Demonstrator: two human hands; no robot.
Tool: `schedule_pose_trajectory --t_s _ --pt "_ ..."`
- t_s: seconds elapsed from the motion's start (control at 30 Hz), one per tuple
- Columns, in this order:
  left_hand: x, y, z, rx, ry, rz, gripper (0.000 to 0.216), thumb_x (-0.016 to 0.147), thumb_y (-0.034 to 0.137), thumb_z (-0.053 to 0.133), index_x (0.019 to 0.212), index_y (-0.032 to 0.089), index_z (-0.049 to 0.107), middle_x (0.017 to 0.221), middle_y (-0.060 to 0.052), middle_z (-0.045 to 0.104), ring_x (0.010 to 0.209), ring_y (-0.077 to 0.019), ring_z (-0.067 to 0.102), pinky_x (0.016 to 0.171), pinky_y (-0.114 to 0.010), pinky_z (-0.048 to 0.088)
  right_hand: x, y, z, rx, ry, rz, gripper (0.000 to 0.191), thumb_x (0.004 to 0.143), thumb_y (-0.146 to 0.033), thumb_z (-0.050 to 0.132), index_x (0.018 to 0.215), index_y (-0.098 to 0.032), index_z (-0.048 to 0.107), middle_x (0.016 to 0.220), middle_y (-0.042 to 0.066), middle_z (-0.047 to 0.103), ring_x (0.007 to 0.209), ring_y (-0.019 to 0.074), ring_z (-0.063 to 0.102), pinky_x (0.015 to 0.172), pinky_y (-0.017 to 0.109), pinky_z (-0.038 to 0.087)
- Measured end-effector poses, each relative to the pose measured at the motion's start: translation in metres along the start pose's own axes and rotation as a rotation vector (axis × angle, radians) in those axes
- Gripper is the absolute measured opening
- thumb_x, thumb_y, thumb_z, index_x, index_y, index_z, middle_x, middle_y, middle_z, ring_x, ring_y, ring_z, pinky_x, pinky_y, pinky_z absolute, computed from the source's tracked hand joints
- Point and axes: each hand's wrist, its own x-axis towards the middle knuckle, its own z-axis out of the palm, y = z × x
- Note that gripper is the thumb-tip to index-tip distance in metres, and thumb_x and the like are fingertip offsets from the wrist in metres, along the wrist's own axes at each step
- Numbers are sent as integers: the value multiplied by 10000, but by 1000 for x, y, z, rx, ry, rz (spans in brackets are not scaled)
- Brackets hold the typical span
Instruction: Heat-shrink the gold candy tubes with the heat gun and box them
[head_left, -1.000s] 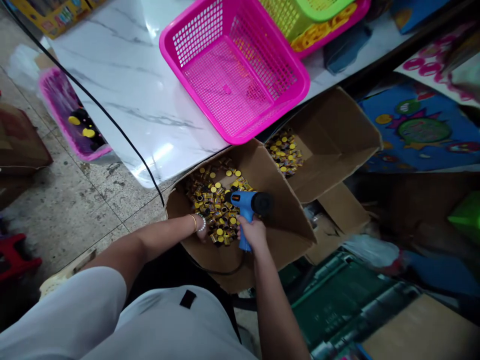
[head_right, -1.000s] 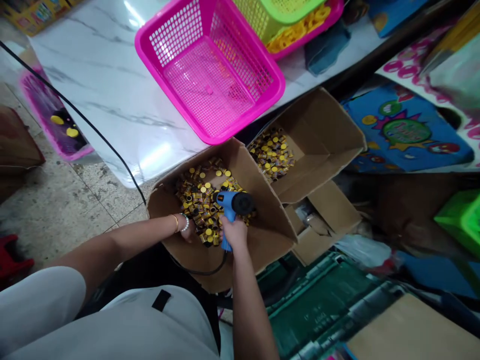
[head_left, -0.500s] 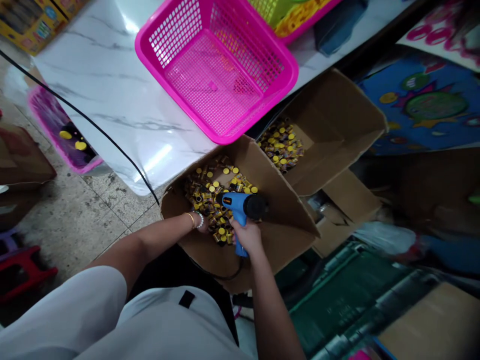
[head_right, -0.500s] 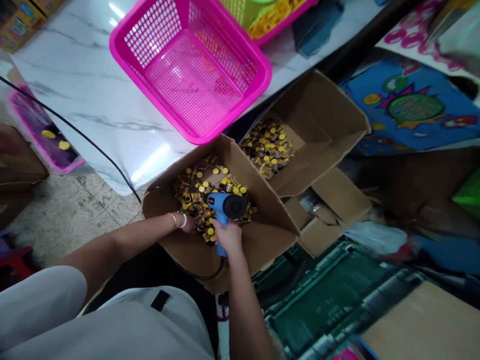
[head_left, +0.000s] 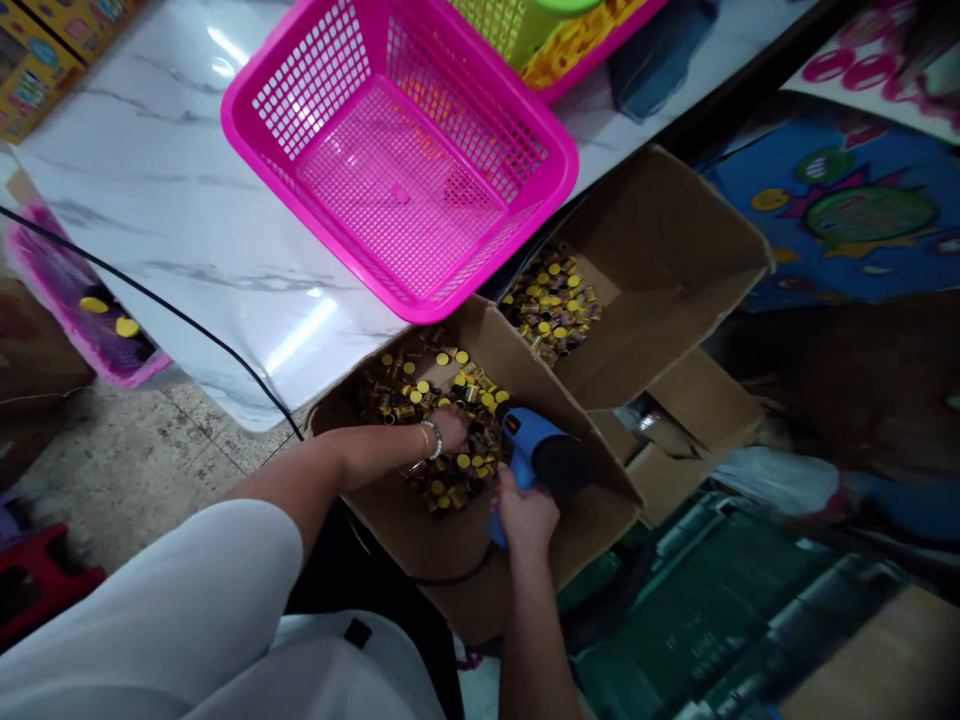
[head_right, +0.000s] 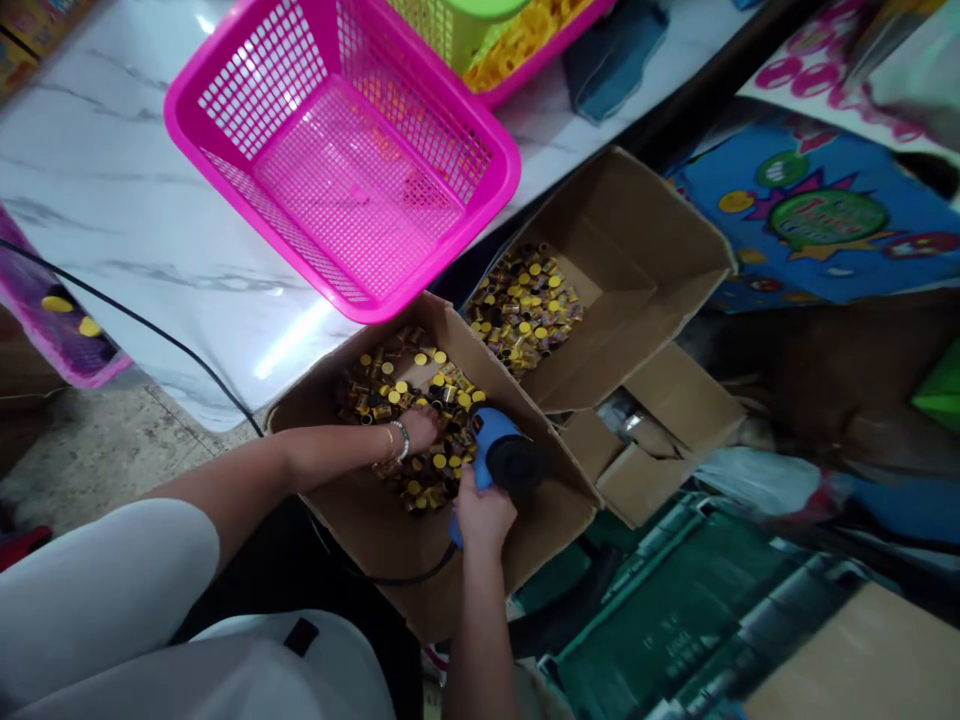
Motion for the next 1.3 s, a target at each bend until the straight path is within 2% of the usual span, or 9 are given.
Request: schedule_pose_trajectory --t_s 0.13,0.27,0.43,0.53,0.67,0.77,0.93,1.03,1.3 --pt "59 -32 -20 39 118 68 517 956 173 341 1441 108 506 1522 -183 430 1445 -332 311 1169 -506 230 4 9 -1 133 -54 121 414 767 -607 611 553 -260 538 479 49 619 539 240 657 574 322 518" --pt "83 -69 -22 35 5 15 698 866 295 565 1539 260 383 1622 -46 312 1507 -348 173 1218 -535 91 1 10 10 435 -139 232 346 717 -577 656 731 -241 574 532 -3 635 449 212 611 441 311 496" --pt "39 -109 -25 41 155 -214 692 886 246 506 1535 62 353 1619 -181 270 1509 -362 133 1220 -532 64 0 8 19 402 -133 149 364 736 -563 650 764 -200 658 508 10 636 464 213 627 457 295 505" --pt "3 -122 -28 46 240 -189 672 908 242 468 1558 143 329 1659 -105 187 1518 -324 110 1229 -510 70 5 0 22 338 -127 84 364 756 -559 636 733 -198 680 501 29 638 520 233 661 506 301 528" --pt "-22 -121 -18 -85 395 -468 761 904 325 515 1600 235 219 1665 -86 168 1501 -341 173 1203 -501 209 8 -21 24 336 -180 24 345 752 -555 646 723 -212 666 504 31 636 531 229 661 498 291 520" --pt "-23 -103 2 -168 272 -530 806 915 417 520 1612 264 146 1647 -103 228 1489 -362 217 1184 -543 225 3 -29 21 473 -279 49 342 724 -553 664 717 -213 620 521 15 632 449 203 604 445 297 500" --pt "-15 -63 24 -101 83 -15 589 973 423 440 1548 397 313 1637 -31 276 1502 -336 212 1170 -635 139 -5 -17 12 512 -264 153 354 678 -547 689 668 -219 557 499 2 602 411 191 566 414 303 489" --pt "-16 -57 14 -97 44 154 515 970 287 434 1477 369 462 1536 -24 463 1432 -251 380 1195 -506 221 2 -14 13 401 -246 90 351 707 -553 671 677 -215 585 509 15 619 430 204 591 449 307 507" --pt "-57 -72 -60 50 -231 -318 315 855 242 585 1054 76 763 1051 -221 730 1022 -323 686 863 -374 539 24 -74 36 274 -217 -195 316 798 -503 620 737 -200 687 495 25 619 504 209 640 516 273 514"
